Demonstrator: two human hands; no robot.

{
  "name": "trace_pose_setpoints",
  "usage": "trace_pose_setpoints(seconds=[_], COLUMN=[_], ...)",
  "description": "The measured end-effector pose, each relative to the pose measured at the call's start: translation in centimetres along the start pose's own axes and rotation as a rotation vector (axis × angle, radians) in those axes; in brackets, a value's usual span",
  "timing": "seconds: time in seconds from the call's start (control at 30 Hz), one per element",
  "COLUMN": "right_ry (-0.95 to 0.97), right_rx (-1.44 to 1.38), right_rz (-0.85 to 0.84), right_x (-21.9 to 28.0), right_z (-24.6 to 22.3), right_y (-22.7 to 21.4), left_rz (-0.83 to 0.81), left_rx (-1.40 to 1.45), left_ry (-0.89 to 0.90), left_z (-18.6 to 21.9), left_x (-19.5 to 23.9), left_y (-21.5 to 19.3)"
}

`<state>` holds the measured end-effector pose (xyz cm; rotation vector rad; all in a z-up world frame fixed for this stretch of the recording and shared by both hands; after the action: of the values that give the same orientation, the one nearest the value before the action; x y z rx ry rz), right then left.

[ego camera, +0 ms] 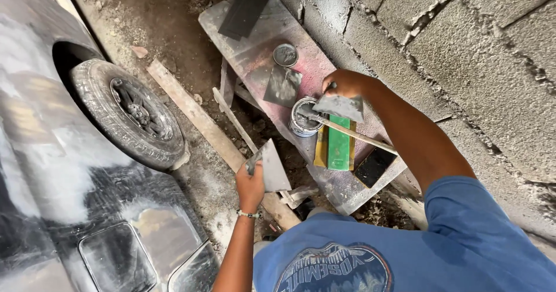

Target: The recorder is applying and smoothing body filler onto a car's exterior panel using metal spreaders.

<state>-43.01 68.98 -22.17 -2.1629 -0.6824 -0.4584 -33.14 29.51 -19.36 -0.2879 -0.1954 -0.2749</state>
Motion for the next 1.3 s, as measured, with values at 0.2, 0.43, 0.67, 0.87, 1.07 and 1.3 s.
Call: trace_pose_setpoints(seconds=[0.2,0.43,0.67,0.87,1.07,1.3], right_ry=[0.014,0.128,-0.271,-0.298,-0.344,-0.527], right_rx=[0.083,0.133,-0.317,-0.489,-0.361,-0.228], right_rz=[-0.027,0.025,0.223,0.403,0.593,0.326], right_x=[1.2,6.7,8.8,7.1,6.2,8.9], right_z=[2.6,-0.5,-11.0,-11.7,-12.6,-23.1], right_y=[0.1,-2.3,4.5,11.3,12.0,13.5], left_rz=[-0.123,-0.156,-0.032,0.113,0.215,0.297], left_rx=[0.067,0.172,0.229,-0.079,-0.042,-0.054], left_ry=[0.061,0.094,0.113,-0.059,0.001,0.056], left_z=[2.5,3.0,0.8,-1.0,2.9,-1.7], left_x=[-2.1,-3.2,-1.2,2.9,8.5,11.1], left_y=[4.2,6.8,6.1,1.7,-1.2,0.4])
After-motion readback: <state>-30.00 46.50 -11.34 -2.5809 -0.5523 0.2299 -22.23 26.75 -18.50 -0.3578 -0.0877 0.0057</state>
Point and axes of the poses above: each hand's wrist, its own x-axis away from the middle knuckle, its own y-axis out of the palm, z = x × y, the point moved 9 cm from there along -x, towards the middle knuckle, and after that the axes turned 11 degrees about -z, right-handed, at the moved point
